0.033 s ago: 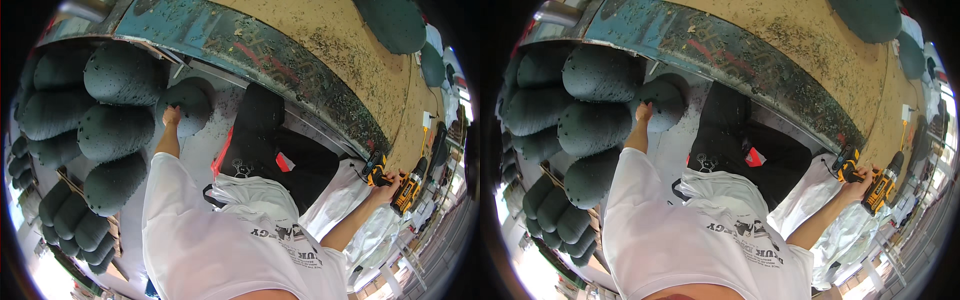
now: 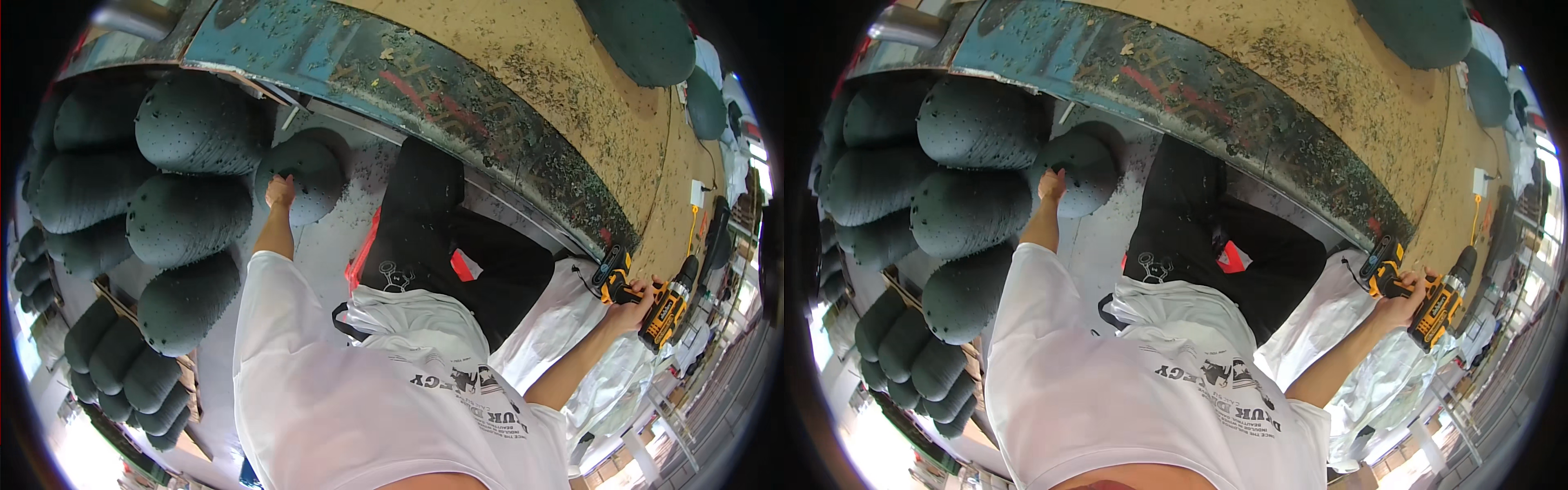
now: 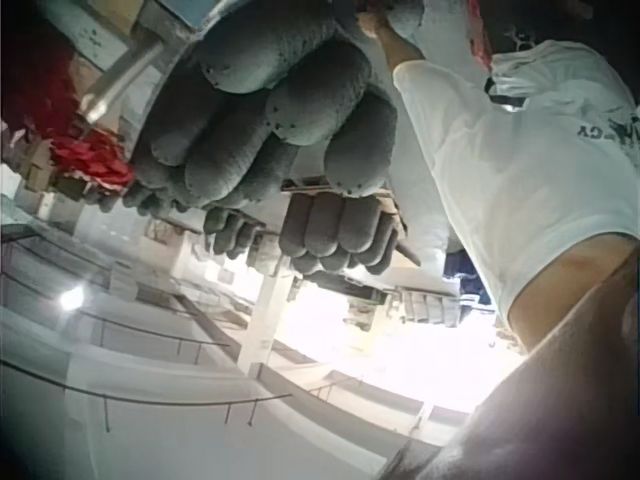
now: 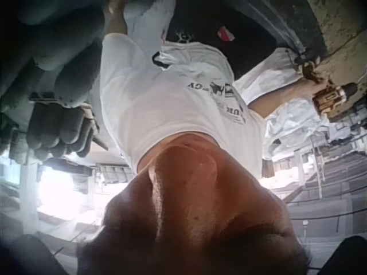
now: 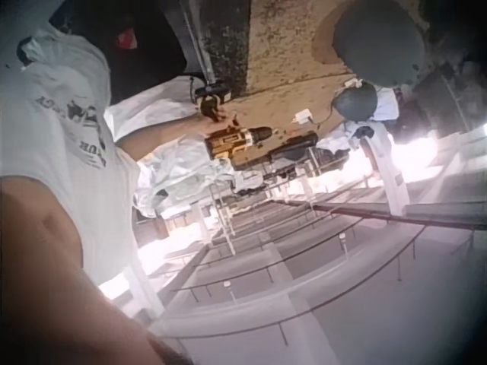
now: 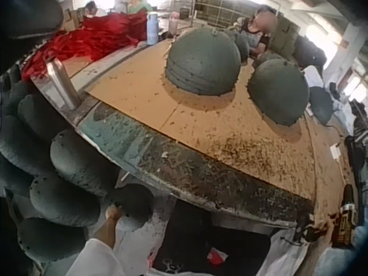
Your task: Drilling multiple small holes into green foam hemispherical shells using a power drill.
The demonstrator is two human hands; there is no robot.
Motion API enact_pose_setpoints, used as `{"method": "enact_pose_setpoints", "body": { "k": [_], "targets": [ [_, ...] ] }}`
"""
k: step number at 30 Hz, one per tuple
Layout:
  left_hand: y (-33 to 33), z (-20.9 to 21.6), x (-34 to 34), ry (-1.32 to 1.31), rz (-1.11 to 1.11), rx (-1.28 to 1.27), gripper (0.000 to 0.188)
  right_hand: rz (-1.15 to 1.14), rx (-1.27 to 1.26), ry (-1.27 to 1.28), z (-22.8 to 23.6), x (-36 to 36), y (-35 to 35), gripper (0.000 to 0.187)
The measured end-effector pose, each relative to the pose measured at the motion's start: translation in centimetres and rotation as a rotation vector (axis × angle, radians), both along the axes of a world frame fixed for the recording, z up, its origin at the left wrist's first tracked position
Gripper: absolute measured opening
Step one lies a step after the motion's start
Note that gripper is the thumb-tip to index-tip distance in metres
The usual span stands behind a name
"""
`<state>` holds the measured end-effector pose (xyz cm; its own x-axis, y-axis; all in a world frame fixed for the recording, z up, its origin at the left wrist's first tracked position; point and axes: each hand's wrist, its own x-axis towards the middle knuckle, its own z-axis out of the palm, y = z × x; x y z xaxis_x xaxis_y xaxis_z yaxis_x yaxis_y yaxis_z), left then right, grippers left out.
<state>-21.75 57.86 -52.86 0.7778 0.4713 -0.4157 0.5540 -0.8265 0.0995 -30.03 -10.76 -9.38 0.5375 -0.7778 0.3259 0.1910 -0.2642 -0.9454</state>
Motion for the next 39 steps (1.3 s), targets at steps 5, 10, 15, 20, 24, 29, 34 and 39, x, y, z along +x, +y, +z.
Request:
{"method": "enact_pose_setpoints", "body": {
  "k": [5, 10, 15, 20, 24, 29, 34, 39],
  "targets": [
    [-2.9, -0.4, 1.1, 0.05, 0.089, -0.055, 0.054, -0.019, -0.054, -0.003, 0.6, -0.3, -0.3, 0.024],
    [-2.1, -0.4, 1.8, 0.09, 0.066, -0.066, 0.056, -0.044, -0.044, 0.003, 0.5, -0.5, -1.2, 0.027],
    [-4.3, 2.3, 2.6, 0.299, 0.003, 0.015, 0.066, -0.008, -0.03, -0.011, -0.6, -0.7, -1.2, 0.022],
    [-11.0, 11.5, 4.4, 0.639, -0.684, -0.771, 0.067, -0.024, -0.036, -0.054, 0.2, -0.5, 0.2, 0.022],
    [-20.3, 29.3, 6.4, 0.66, -1.078, -0.642, 0.061, -0.022, -0.017, -0.011, 0.2, -0.6, 0.2, 0.022],
    [-26.9, 49.9, 14.0, 0.23, -1.408, -1.127, 0.054, -0.012, 0.014, -0.077, -0.9, -0.9, -0.8, 0.023],
    [-39.9, 59.8, 24.3, -0.3, -1.461, -0.698, 0.045, -0.048, 0.018, -0.031, -1.4, -1.6, -0.8, 0.024],
    [-56.0, 61.5, 33.8, -0.606, -1.285, -0.28, 0.06, -0.052, 0.032, -0.016, -0.4, -1.8, 0.9, 0.022]
  ]
}}
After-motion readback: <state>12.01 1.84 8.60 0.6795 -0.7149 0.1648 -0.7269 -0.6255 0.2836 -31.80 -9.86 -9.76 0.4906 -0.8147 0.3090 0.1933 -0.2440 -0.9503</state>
